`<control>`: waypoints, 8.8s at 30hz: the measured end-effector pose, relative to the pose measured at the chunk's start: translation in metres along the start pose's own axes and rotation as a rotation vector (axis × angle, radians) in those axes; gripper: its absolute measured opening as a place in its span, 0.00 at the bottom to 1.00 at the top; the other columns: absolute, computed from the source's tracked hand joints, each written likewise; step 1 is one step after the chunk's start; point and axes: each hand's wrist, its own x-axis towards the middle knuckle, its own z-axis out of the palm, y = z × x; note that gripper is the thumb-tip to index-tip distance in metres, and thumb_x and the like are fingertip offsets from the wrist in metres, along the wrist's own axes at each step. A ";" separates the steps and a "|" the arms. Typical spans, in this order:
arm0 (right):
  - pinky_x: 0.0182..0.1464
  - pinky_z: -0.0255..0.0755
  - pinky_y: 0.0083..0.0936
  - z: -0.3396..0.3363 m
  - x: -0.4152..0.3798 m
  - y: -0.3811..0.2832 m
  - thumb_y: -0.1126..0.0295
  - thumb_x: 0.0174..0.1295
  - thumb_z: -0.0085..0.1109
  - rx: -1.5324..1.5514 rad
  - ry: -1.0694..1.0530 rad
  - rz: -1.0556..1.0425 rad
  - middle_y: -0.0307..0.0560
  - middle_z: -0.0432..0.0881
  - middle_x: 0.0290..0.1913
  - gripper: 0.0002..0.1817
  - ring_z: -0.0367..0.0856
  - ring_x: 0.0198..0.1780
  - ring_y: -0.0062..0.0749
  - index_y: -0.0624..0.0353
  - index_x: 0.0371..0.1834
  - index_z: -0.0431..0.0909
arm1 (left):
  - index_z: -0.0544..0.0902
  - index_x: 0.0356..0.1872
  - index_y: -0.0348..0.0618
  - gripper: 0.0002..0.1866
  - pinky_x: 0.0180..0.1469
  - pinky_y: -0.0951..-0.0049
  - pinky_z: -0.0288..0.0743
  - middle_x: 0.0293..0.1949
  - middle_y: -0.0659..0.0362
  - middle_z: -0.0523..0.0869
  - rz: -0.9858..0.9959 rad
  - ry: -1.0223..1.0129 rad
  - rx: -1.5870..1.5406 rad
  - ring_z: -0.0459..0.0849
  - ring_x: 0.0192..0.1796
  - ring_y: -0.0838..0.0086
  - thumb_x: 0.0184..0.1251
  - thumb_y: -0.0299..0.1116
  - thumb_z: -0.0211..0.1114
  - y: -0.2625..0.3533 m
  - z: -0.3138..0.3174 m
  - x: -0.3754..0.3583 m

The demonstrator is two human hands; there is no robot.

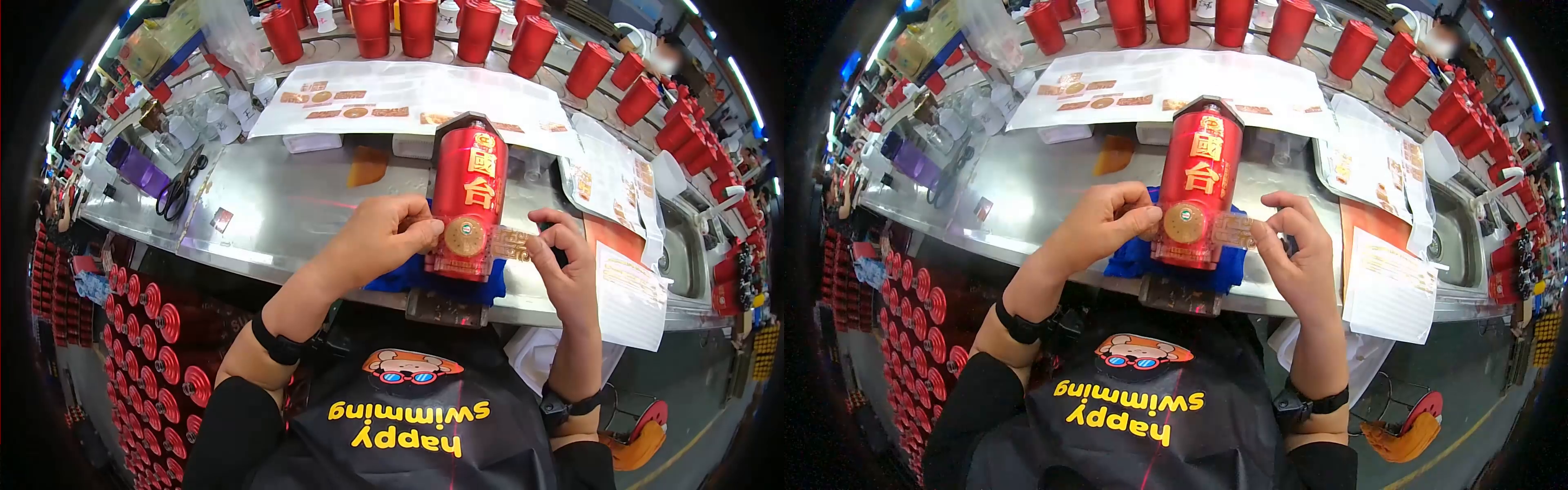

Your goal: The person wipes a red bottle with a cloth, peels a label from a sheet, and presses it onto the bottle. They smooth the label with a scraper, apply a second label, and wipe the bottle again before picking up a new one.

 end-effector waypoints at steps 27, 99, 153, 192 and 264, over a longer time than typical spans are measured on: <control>0.27 0.59 0.14 0.008 -0.003 0.022 0.72 0.63 0.67 0.020 0.007 0.067 0.44 0.81 0.50 0.08 0.64 0.25 0.10 0.62 0.27 0.81 | 0.80 0.34 0.36 0.13 0.36 0.78 0.71 0.29 0.64 0.82 0.059 0.052 0.137 0.76 0.33 0.84 0.73 0.37 0.65 0.001 0.004 0.005; 0.70 0.63 0.37 0.033 -0.003 0.012 0.48 0.64 0.67 0.025 -0.193 0.019 0.62 0.72 0.67 0.44 0.70 0.69 0.49 0.69 0.74 0.62 | 0.54 0.76 0.34 0.45 0.76 0.61 0.53 0.74 0.44 0.62 0.350 0.132 0.046 0.61 0.76 0.58 0.71 0.52 0.65 -0.050 0.032 -0.005; 0.72 0.61 0.38 0.032 -0.005 0.014 0.49 0.61 0.70 0.022 -0.214 0.036 0.62 0.71 0.69 0.47 0.68 0.72 0.49 0.68 0.74 0.60 | 0.53 0.76 0.32 0.47 0.77 0.62 0.51 0.73 0.43 0.63 0.253 0.069 -0.084 0.61 0.77 0.58 0.58 0.35 0.67 -0.040 0.027 -0.011; 0.45 0.70 0.17 0.031 -0.070 -0.028 0.80 0.64 0.53 0.189 -0.129 0.048 0.41 0.82 0.43 0.20 0.76 0.40 0.17 0.64 0.60 0.75 | 0.57 0.76 0.39 0.55 0.74 0.38 0.47 0.55 0.44 0.78 0.643 0.434 0.668 0.78 0.58 0.52 0.52 0.53 0.77 -0.044 0.045 -0.013; 0.69 0.61 0.43 0.056 0.011 0.015 0.46 0.65 0.62 -0.039 -0.054 0.034 0.69 0.71 0.67 0.48 0.69 0.67 0.57 0.76 0.74 0.56 | 0.55 0.77 0.32 0.35 0.74 0.67 0.58 0.74 0.42 0.66 0.353 0.146 -0.075 0.67 0.75 0.60 0.82 0.48 0.49 -0.054 0.036 -0.002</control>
